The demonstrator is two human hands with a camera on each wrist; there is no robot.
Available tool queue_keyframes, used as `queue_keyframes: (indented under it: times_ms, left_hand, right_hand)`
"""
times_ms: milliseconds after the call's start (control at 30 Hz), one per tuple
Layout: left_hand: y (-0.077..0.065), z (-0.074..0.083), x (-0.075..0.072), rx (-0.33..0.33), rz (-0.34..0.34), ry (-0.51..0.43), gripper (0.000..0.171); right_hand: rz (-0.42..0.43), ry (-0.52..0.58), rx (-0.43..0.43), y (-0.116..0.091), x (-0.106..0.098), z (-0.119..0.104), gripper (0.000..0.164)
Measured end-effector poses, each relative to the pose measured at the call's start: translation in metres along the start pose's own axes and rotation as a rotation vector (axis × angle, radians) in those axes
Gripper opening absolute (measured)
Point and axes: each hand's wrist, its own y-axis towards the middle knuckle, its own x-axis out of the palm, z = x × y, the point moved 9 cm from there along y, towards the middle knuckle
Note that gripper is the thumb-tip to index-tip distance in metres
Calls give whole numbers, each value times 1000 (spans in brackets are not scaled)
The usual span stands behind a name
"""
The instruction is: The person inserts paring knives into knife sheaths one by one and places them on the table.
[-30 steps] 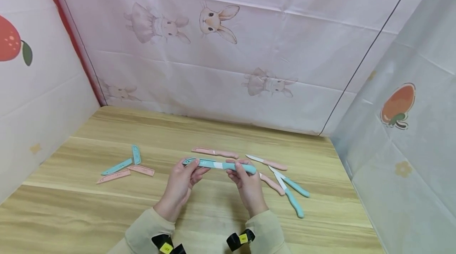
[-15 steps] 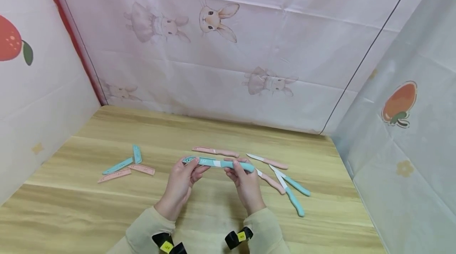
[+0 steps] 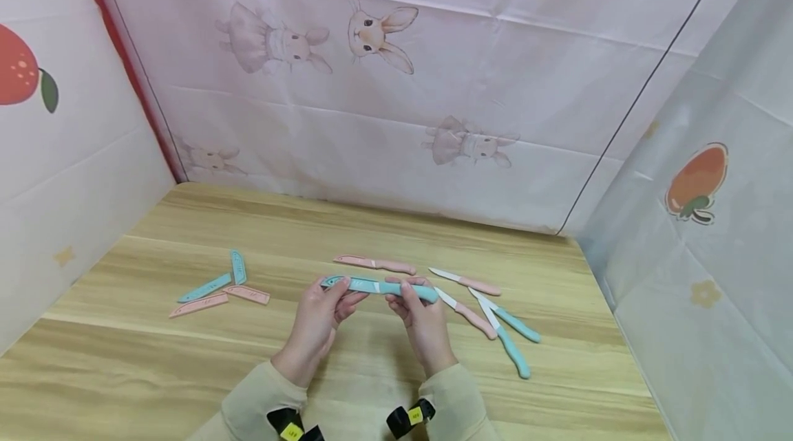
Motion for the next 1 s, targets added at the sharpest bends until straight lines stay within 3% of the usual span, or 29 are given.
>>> queue_keyframes:
  times_ms: [167, 333, 433, 533, 667, 767, 900, 1000]
  left_hand:
    - [6, 0, -3, -8, -45, 66, 21]
    - [21, 2, -13, -59, -91, 193, 24]
    - [34, 5, -20, -49, -118, 325, 26]
    - [48, 9, -28, 23, -146, 547, 26]
    - [61, 14, -32, 143, -204, 886, 21]
    - [68, 16, -28, 210, -270, 1117, 17]
    - [78, 12, -25, 249, -314, 1407, 13]
    - [86, 6, -24, 259, -321, 1554, 10]
  right_hand:
    - [-37, 15, 57, 4, -2, 3, 10]
    - [118, 5, 113, 13, -24, 4, 13]
    - [246, -92, 153, 17, -41, 7, 22]
    - [295, -226, 205, 22, -51, 11, 31]
    - [247, -489, 216, 29, -55, 12, 34]
    - [168, -807, 178, 38, -54, 9, 30]
    - [35, -1210, 107, 50, -49, 11, 21]
    - [-68, -1396, 63, 58, -44, 19, 17]
